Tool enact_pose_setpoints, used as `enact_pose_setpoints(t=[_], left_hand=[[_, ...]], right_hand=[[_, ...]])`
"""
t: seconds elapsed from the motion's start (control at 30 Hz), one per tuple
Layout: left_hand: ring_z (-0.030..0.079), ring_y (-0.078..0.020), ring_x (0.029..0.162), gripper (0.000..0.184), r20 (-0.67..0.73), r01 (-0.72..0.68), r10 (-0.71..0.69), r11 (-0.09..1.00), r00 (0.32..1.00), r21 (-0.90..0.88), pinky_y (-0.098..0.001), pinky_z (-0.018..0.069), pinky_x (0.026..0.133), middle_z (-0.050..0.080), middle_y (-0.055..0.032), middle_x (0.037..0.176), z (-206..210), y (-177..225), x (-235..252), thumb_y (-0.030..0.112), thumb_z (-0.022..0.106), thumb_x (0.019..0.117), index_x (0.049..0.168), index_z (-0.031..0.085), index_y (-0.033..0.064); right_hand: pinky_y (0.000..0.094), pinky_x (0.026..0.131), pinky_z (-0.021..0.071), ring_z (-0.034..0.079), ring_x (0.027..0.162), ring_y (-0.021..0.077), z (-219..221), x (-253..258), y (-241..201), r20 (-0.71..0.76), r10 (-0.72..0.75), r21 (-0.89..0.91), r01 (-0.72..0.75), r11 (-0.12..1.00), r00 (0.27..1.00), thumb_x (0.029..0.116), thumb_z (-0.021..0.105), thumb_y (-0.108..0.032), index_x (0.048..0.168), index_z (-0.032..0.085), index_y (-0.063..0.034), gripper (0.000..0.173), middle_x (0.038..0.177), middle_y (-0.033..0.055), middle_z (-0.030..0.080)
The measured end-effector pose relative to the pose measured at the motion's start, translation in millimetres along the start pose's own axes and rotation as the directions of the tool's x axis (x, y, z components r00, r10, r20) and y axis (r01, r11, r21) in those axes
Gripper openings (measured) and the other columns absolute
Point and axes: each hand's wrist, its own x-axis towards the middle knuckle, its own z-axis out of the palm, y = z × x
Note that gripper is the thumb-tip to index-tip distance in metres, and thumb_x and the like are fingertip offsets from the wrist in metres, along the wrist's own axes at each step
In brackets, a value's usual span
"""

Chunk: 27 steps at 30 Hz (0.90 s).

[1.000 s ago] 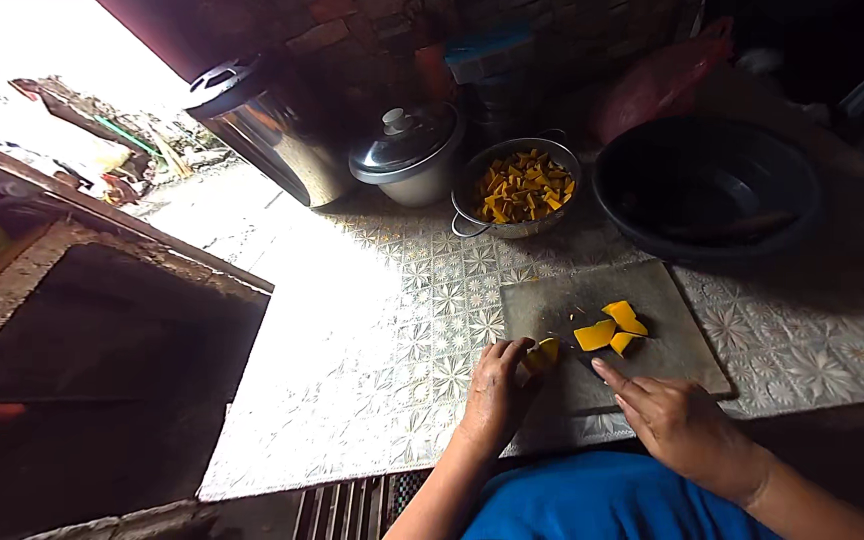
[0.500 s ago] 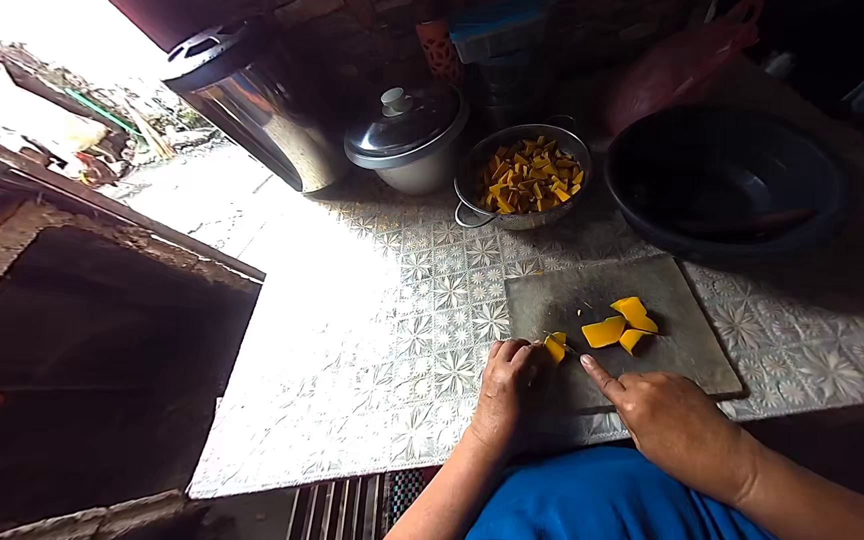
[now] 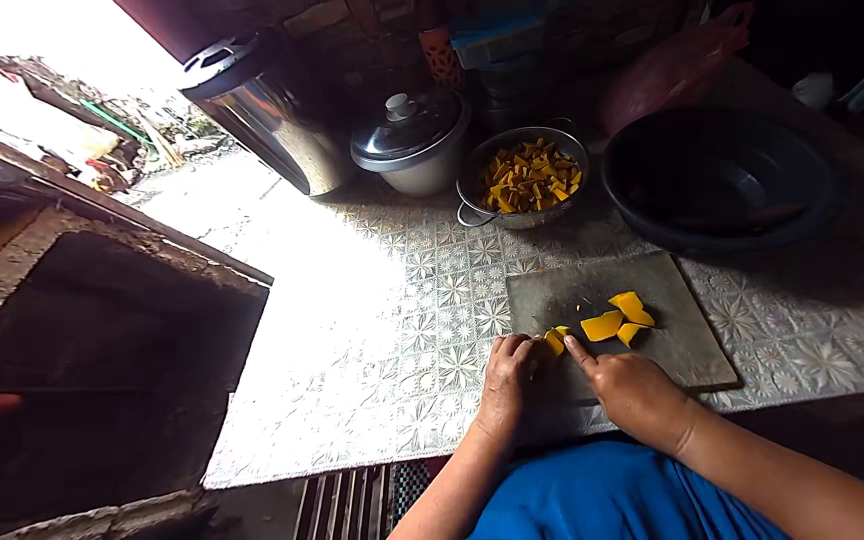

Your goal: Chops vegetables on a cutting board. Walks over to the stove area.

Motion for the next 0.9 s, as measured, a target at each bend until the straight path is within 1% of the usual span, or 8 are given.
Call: enact_pose_setpoints(t=[0.07, 0.13, 0.3, 0.37, 0.47, 0.6, 0.73, 0.9], left_hand=[[0.071, -0.0274, 0.096, 0.026, -0.053, -0.032, 0.033, 0.999, 0.998, 0.017, -0.0359, 0.0587, 0.086, 0.074, -0.0146, 0.105, 3, -3, -3, 0.016, 0.076, 0.0858, 0.109, 0.078, 0.0032], [0.072, -0.0259, 0.094, 0.028, -0.114, -0.063, 0.066, 0.997, 0.991, 0.037, -0.0346, 0.0589, 0.084, 0.074, -0.0142, 0.102, 4, -7, -5, 0.02, 0.076, 0.0852, 0.108, 0.079, 0.004], [0.073, -0.0267, 0.091, 0.036, -0.139, -0.073, 0.074, 0.997, 0.988, 0.012, -0.0358, 0.0605, 0.081, 0.074, -0.0165, 0.102, 8, -8, -5, 0.016, 0.077, 0.084, 0.114, 0.073, -0.0017], [0.073, -0.026, 0.089, 0.028, -0.147, -0.102, 0.106, 0.994, 0.983, 0.033, -0.0346, 0.0602, 0.08, 0.074, -0.0156, 0.1, 11, -6, -3, 0.016, 0.077, 0.0827, 0.104, 0.073, -0.0013], [0.073, -0.0266, 0.09, 0.022, -0.141, -0.119, 0.126, 0.991, 0.982, 0.055, -0.035, 0.06, 0.08, 0.074, -0.0156, 0.1, 14, -5, 1, 0.02, 0.078, 0.0841, 0.096, 0.075, 0.001], [0.072, -0.0244, 0.089, 0.024, -0.137, -0.117, 0.123, 0.992, 0.983, 0.05, -0.033, 0.0595, 0.08, 0.074, -0.0142, 0.098, 13, -6, 1, 0.025, 0.077, 0.0864, 0.096, 0.075, 0.0029], [0.072, -0.0239, 0.09, 0.024, -0.107, -0.105, 0.109, 0.993, 0.988, 0.043, -0.0326, 0.0592, 0.081, 0.075, -0.0132, 0.098, 11, -6, 3, 0.025, 0.077, 0.0869, 0.096, 0.075, 0.003], [0.072, -0.023, 0.09, 0.025, -0.103, -0.107, 0.109, 0.994, 0.989, 0.027, -0.0313, 0.059, 0.081, 0.074, -0.0132, 0.099, 12, -8, 4, 0.025, 0.077, 0.0871, 0.097, 0.074, 0.0028]], right_hand=[[0.045, 0.055, 0.0548, 0.068, 0.06, 0.0324, 24, -4, 10, -0.258, -0.081, -0.037, 0.074, 0.997, 0.963, 0.0896, 0.059, 0.0, 0.147, 0.056, -0.0036, 0.058, 0.071, 0.0147, 0.068], [0.0416, 0.047, 0.0509, 0.063, 0.051, 0.028, 36, -9, 16, -0.413, -0.121, -0.058, 0.107, 0.993, 0.902, 0.0839, 0.061, -0.001, 0.139, 0.065, -0.0055, 0.056, 0.063, 0.0107, 0.064], [0.037, 0.042, 0.0461, 0.058, 0.045, 0.0235, 40, -21, 31, -0.608, -0.137, -0.046, 0.137, 0.99, 0.782, 0.0872, 0.052, -0.009, 0.127, 0.074, -0.0066, 0.046, 0.058, 0.0067, 0.06], [0.0352, 0.042, 0.045, 0.057, 0.045, 0.0222, 34, -22, 31, -0.649, -0.148, -0.051, 0.152, 0.987, 0.746, 0.0908, 0.05, -0.012, 0.126, 0.075, -0.0064, 0.043, 0.058, 0.0059, 0.06], [0.0338, 0.042, 0.0449, 0.057, 0.045, 0.0207, 30, -24, 26, -0.648, -0.181, -0.065, 0.182, 0.981, 0.74, 0.0899, 0.051, -0.01, 0.124, 0.076, -0.0063, 0.042, 0.057, 0.0048, 0.059], [0.0345, 0.041, 0.0445, 0.057, 0.045, 0.0211, 30, -26, 23, -0.583, -0.194, -0.095, 0.171, 0.981, 0.789, 0.0861, 0.053, -0.006, 0.125, 0.075, -0.0051, 0.045, 0.055, 0.0049, 0.057], [0.0354, 0.04, 0.0444, 0.057, 0.044, 0.022, 23, -25, 23, -0.542, -0.205, -0.102, 0.178, 0.979, 0.815, 0.0861, 0.053, -0.008, 0.125, 0.074, -0.0036, 0.044, 0.056, 0.0054, 0.058], [0.0377, 0.041, 0.0463, 0.058, 0.044, 0.0241, 10, -22, 20, -0.416, -0.203, -0.123, 0.167, 0.978, 0.886, 0.0816, 0.059, -0.003, 0.13, 0.071, -0.0015, 0.05, 0.056, 0.0068, 0.058]])
